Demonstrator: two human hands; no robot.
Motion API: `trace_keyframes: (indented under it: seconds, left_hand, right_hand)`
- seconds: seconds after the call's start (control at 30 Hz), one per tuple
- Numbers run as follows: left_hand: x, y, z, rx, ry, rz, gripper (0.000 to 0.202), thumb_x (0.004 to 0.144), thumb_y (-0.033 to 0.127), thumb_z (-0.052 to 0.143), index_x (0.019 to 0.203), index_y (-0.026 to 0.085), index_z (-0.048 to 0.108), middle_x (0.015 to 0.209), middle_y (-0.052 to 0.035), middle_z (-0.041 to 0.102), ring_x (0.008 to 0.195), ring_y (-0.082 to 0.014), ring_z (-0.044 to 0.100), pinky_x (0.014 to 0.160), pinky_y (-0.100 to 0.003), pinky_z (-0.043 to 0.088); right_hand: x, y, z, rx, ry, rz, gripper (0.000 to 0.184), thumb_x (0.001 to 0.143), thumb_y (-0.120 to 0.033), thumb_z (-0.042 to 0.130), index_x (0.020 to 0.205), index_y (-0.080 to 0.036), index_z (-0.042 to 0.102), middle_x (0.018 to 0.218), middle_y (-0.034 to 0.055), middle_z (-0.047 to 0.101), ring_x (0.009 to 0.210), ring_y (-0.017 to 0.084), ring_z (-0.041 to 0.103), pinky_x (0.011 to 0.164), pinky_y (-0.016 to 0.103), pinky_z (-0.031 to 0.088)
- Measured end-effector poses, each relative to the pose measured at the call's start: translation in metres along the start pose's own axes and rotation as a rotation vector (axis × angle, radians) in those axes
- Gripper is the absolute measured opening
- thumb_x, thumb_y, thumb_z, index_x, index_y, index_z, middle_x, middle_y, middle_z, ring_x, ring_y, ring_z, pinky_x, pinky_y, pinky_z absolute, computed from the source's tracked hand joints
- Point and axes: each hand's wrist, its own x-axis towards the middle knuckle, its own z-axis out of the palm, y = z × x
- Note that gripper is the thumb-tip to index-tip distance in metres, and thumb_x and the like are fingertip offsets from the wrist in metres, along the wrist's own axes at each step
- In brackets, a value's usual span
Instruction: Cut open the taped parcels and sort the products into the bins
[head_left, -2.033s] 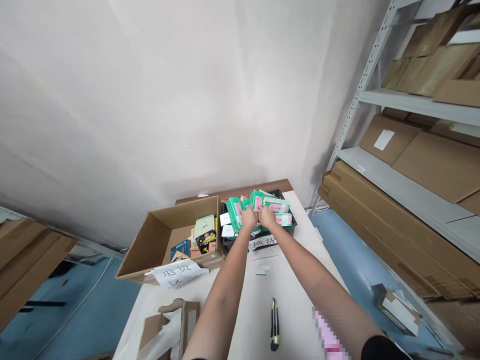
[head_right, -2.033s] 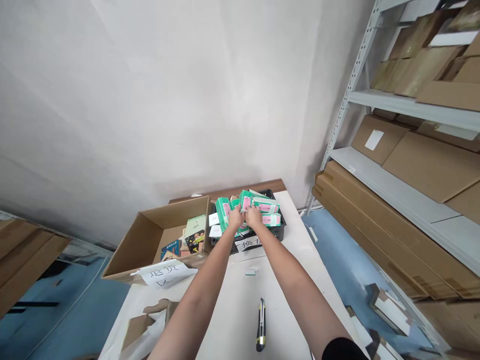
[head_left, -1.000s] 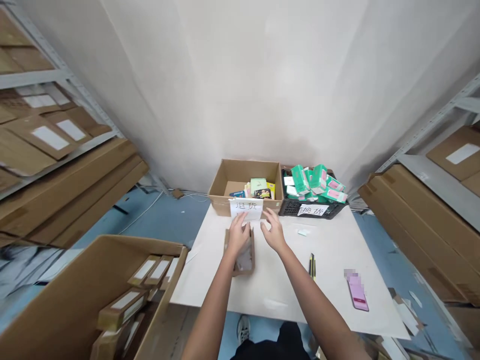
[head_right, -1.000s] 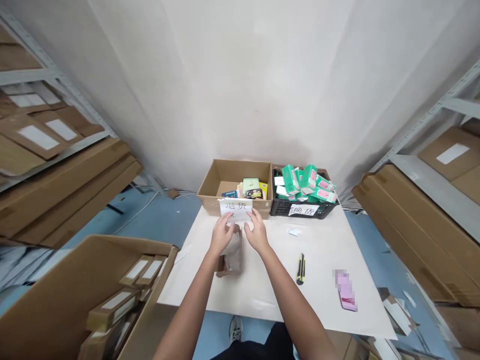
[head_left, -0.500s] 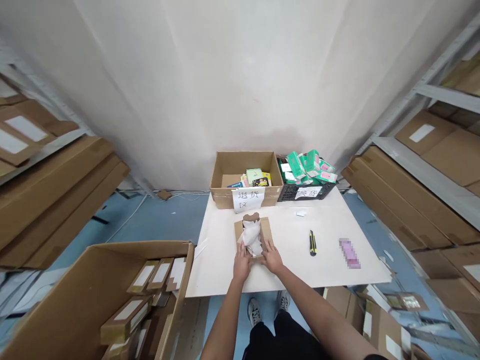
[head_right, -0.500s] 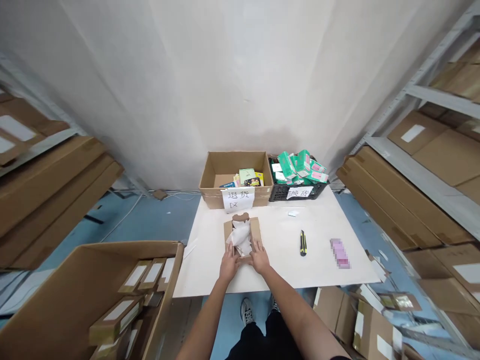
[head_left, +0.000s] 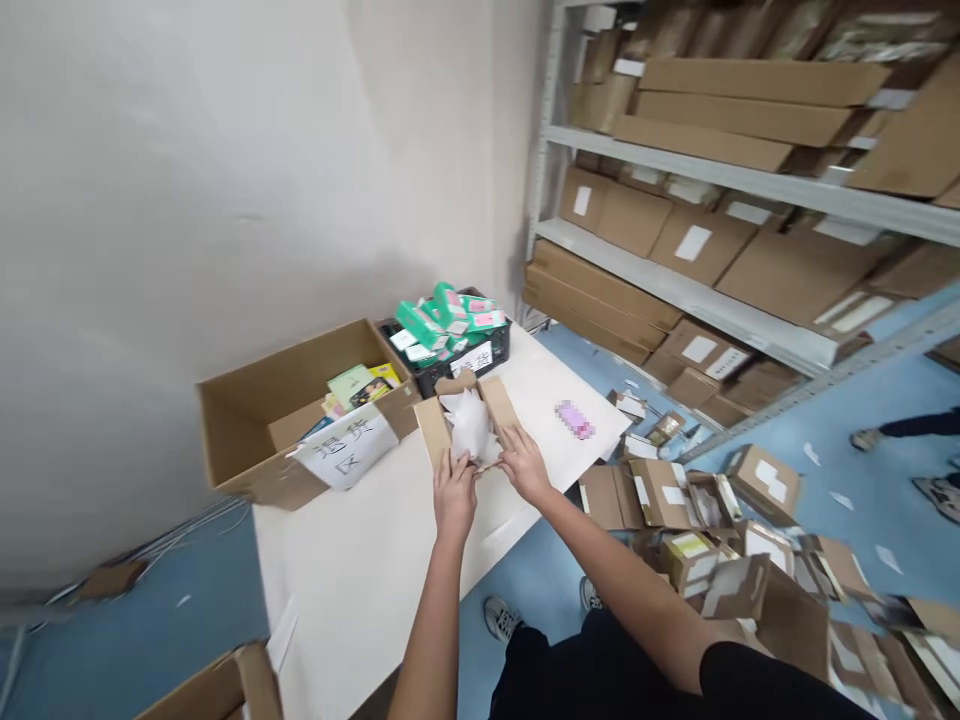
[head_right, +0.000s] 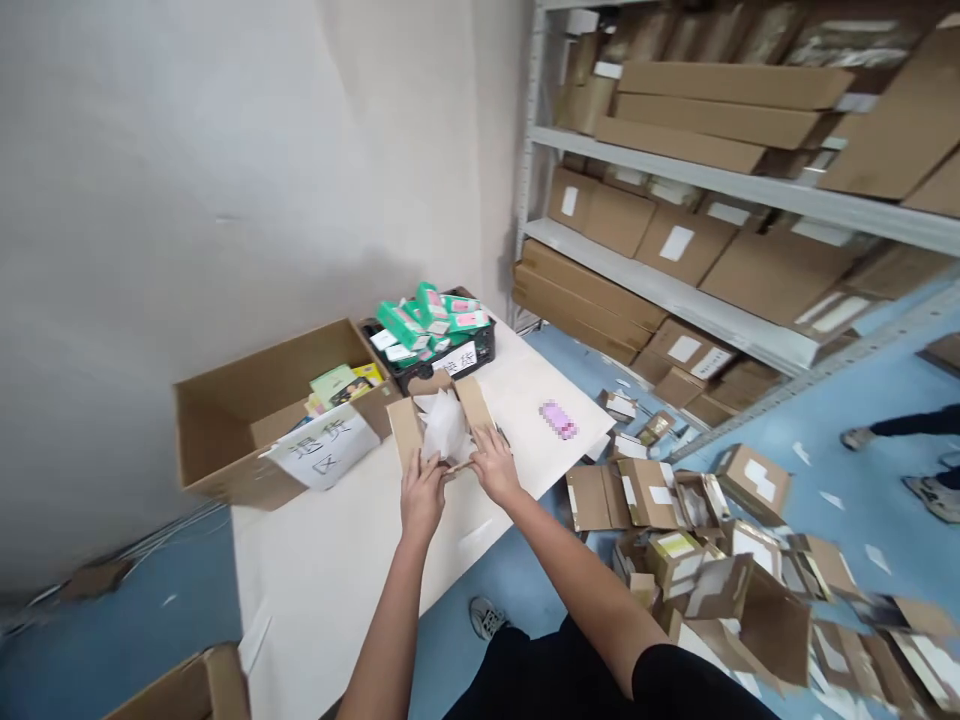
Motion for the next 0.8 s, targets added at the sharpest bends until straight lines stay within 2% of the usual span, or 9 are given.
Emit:
trace_keyframes:
  seconds: [0.1,0.17,0.27,0.33,0.47,0.63,0.73,0.8]
  left_hand:
    - [0.046,0.063,0.015,-0.112,-0.041,0.203,0.031,0.096,0.018,0.053,0.109,0.031,0.078,0.14,-0.0038,0.07,0.158,-0.0312,0.031,0.127,-0.061,0.028]
    - [0.07,0.112,0.032,-0.153,-0.066,0.289,0.031,0.095,0.017,0.055,0.109,0.032,0.079,0.152,-0.0021,0.06,0.16,-0.0314,0.024,0.128,-0.06,0.027]
    - [0.092,0.189,0.071,-0.209,-0.124,0.38,0.027,0.095,0.019,0.059,0.106,0.031,0.079,0.163,-0.0013,0.048,0.162,-0.0329,0.019,0.128,-0.061,0.028]
    - [0.098,0.241,0.106,-0.259,-0.164,0.428,0.022,0.094,0.02,0.061,0.104,0.03,0.079,0.162,-0.0029,0.049,0.161,-0.0338,0.022,0.127,-0.062,0.028]
    - [0.094,0.342,0.189,-0.347,-0.258,0.509,0.018,0.094,0.019,0.064,0.099,0.029,0.078,0.159,-0.0041,0.052,0.16,-0.0346,0.023,0.128,-0.063,0.026]
    - [0.063,0.457,0.292,-0.333,-0.433,0.683,0.022,0.096,0.018,0.06,0.105,0.027,0.078,0.162,-0.0045,0.049,0.162,-0.0322,0.018,0.129,-0.064,0.027]
    - [0.041,0.517,0.335,-0.323,-0.528,0.77,0.027,0.094,0.015,0.061,0.112,0.027,0.078,0.163,-0.0046,0.048,0.163,-0.0306,0.016,0.129,-0.062,0.029]
    - [0.029,0.548,0.351,-0.315,-0.566,0.833,0.033,0.094,0.013,0.06,0.119,0.027,0.076,0.163,-0.0047,0.047,0.163,-0.0296,0.015,0.128,-0.06,0.033]
  right_hand:
    - [-0.007,0.035,-0.068,-0.035,0.153,0.065,0.01,0.095,-0.019,0.069,0.096,-0.023,0.078,0.163,0.0093,0.046,0.158,0.033,0.028,0.119,0.06,0.037]
    - [-0.021,0.063,-0.114,-0.07,0.231,0.121,0.01,0.096,-0.022,0.068,0.097,-0.024,0.078,0.162,0.0086,0.048,0.158,0.033,0.028,0.12,0.059,0.036]
    - [-0.055,0.108,-0.177,-0.133,0.32,0.229,0.011,0.097,-0.025,0.067,0.098,-0.025,0.078,0.161,0.0078,0.048,0.158,0.034,0.027,0.12,0.059,0.036]
    - [-0.086,0.14,-0.214,-0.182,0.373,0.322,0.012,0.097,-0.024,0.066,0.1,-0.025,0.078,0.161,0.0077,0.049,0.158,0.034,0.027,0.12,0.06,0.035]
    - [-0.161,0.205,-0.282,-0.292,0.447,0.516,0.013,0.097,-0.026,0.066,0.101,-0.025,0.078,0.16,0.0076,0.049,0.158,0.035,0.026,0.119,0.06,0.035]
    - [-0.268,0.275,-0.354,-0.424,0.52,0.688,0.013,0.097,-0.028,0.065,0.098,-0.025,0.077,0.16,0.0079,0.049,0.157,0.037,0.025,0.119,0.061,0.035]
    - [-0.324,0.304,-0.388,-0.515,0.544,0.815,0.014,0.095,-0.024,0.063,0.096,-0.025,0.077,0.155,0.009,0.054,0.156,0.038,0.027,0.121,0.066,0.028]
    - [-0.351,0.318,-0.405,-0.572,0.572,0.924,0.016,0.092,-0.021,0.062,0.098,-0.024,0.077,0.152,0.0112,0.055,0.155,0.041,0.027,0.121,0.071,0.024]
